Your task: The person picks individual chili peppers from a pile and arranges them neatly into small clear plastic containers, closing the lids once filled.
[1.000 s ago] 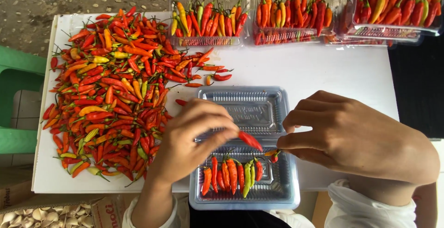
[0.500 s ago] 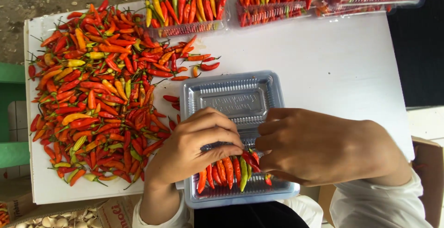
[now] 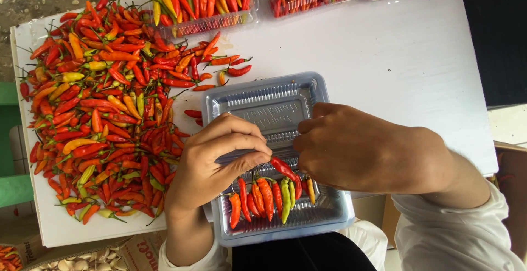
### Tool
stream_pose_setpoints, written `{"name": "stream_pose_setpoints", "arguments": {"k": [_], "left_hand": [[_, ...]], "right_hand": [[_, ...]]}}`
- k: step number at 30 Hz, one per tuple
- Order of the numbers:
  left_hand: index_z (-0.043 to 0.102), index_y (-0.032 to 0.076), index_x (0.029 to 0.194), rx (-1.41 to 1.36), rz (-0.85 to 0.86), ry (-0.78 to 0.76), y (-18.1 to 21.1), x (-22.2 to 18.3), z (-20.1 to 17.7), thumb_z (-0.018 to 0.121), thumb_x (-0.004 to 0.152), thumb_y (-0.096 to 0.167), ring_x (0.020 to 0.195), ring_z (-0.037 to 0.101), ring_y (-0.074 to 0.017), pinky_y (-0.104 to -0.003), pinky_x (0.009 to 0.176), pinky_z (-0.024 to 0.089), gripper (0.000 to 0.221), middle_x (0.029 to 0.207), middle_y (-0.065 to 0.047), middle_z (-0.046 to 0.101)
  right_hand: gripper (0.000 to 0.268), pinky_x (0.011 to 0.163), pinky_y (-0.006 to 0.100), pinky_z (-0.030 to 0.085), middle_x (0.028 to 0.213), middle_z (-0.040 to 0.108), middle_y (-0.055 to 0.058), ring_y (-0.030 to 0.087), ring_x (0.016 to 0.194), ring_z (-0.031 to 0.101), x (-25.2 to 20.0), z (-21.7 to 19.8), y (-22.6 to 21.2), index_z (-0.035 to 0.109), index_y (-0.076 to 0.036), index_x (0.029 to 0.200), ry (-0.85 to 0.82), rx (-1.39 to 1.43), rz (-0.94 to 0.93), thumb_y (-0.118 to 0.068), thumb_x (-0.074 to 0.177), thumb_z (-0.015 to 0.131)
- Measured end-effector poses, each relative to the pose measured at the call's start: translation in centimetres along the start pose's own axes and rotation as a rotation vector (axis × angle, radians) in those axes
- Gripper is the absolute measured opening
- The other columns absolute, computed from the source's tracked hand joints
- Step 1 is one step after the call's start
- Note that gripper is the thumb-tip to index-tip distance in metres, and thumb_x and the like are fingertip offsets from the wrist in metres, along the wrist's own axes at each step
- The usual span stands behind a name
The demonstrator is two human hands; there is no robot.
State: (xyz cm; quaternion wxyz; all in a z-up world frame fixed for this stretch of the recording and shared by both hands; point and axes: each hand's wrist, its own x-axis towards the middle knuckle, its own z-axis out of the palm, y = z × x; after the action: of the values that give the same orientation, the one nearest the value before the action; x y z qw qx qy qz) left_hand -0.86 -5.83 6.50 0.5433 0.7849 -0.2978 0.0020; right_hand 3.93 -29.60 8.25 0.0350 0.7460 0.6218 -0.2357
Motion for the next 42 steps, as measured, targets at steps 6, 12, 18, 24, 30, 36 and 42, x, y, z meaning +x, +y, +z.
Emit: {"name": "stream_pose_setpoints", "arguments": {"k": [6, 12, 18, 24, 30, 36, 42], "left_hand": [[0.071, 0.001, 0.096, 0.019, -0.006, 0.005, 0.0, -0.1, 0.1, 0.072, 0.093, 0.006, 0.09, 0.065, -0.021, -0.031, 0.084, 0.054, 0.005, 0.096, -0.009, 0.067], [0.071, 0.002, 0.096, 0.037, -0.007, 0.012, 0.0, 0.0, 0.1, 0.073, 0.092, 0.005, 0.09, 0.065, -0.0208, -0.031, 0.084, 0.054, 0.006, 0.096, -0.009, 0.067], [0.072, 0.002, 0.096, 0.035, -0.016, 0.027, 0.0, -0.2, 0.0, 0.072, 0.093, 0.007, 0.089, 0.065, -0.0202, -0.031, 0.084, 0.054, 0.005, 0.096, -0.008, 0.067], [0.071, 0.002, 0.096, 0.051, -0.027, 0.031, 0.2, -0.2, 0.0, 0.071, 0.094, 0.006, 0.089, 0.065, -0.0201, -0.031, 0.084, 0.054, 0.004, 0.095, -0.009, 0.067], [0.072, 0.001, 0.096, 0.035, -0.029, 0.023, 0.0, -0.1, 0.1, 0.073, 0.092, 0.003, 0.09, 0.064, -0.0201, -0.031, 0.085, 0.053, 0.005, 0.096, -0.008, 0.066], [0.072, 0.001, 0.097, 0.033, -0.026, 0.021, -0.2, -0.2, 0.1, 0.073, 0.093, 0.004, 0.09, 0.064, -0.0202, -0.031, 0.085, 0.053, 0.005, 0.097, -0.009, 0.067], [0.072, 0.001, 0.096, 0.034, -0.023, 0.021, -0.1, -0.1, 0.1, 0.073, 0.093, 0.004, 0.09, 0.065, -0.0202, -0.031, 0.085, 0.054, 0.004, 0.097, -0.009, 0.067]], "right_hand": [[0.023, 0.081, 0.044, 0.043, 0.089, 0.069, -0.003, 0.025, 0.086, 0.062, 0.5, -0.8, -0.1, 0.071, -0.021, 0.078, -0.139, 0.049, 0.016, -0.011, 0.096, 0.062], [0.024, 0.078, 0.045, 0.043, 0.085, 0.068, -0.004, 0.026, 0.09, 0.06, -0.5, -1.2, 0.3, 0.071, -0.024, 0.075, -0.131, 0.114, -0.002, -0.02, 0.096, 0.062], [0.02, 0.086, 0.047, 0.045, 0.083, 0.071, -0.005, 0.023, 0.084, 0.063, -1.9, -0.6, 1.1, 0.076, -0.024, 0.086, -0.019, 0.236, -0.087, -0.036, 0.099, 0.067], [0.014, 0.08, 0.045, 0.045, 0.086, 0.073, -0.004, 0.024, 0.091, 0.064, -0.6, -0.8, 1.3, 0.076, -0.024, 0.086, -0.113, 0.204, -0.03, -0.031, 0.094, 0.066], [0.025, 0.071, 0.045, 0.045, 0.082, 0.067, -0.005, 0.025, 0.086, 0.059, -0.4, -0.6, 0.7, 0.069, -0.022, 0.071, -0.159, 0.087, -0.019, -0.015, 0.094, 0.06], [0.019, 0.075, 0.045, 0.047, 0.087, 0.068, -0.004, 0.026, 0.088, 0.06, -0.7, -0.5, 0.2, 0.07, -0.021, 0.081, -0.208, 0.068, 0.008, -0.014, 0.097, 0.063], [0.02, 0.069, 0.047, 0.05, 0.084, 0.069, -0.001, 0.029, 0.083, 0.062, 0.2, 1.6, -0.7, 0.075, -0.023, 0.073, -0.042, 0.034, 0.043, -0.015, 0.09, 0.068]]}}
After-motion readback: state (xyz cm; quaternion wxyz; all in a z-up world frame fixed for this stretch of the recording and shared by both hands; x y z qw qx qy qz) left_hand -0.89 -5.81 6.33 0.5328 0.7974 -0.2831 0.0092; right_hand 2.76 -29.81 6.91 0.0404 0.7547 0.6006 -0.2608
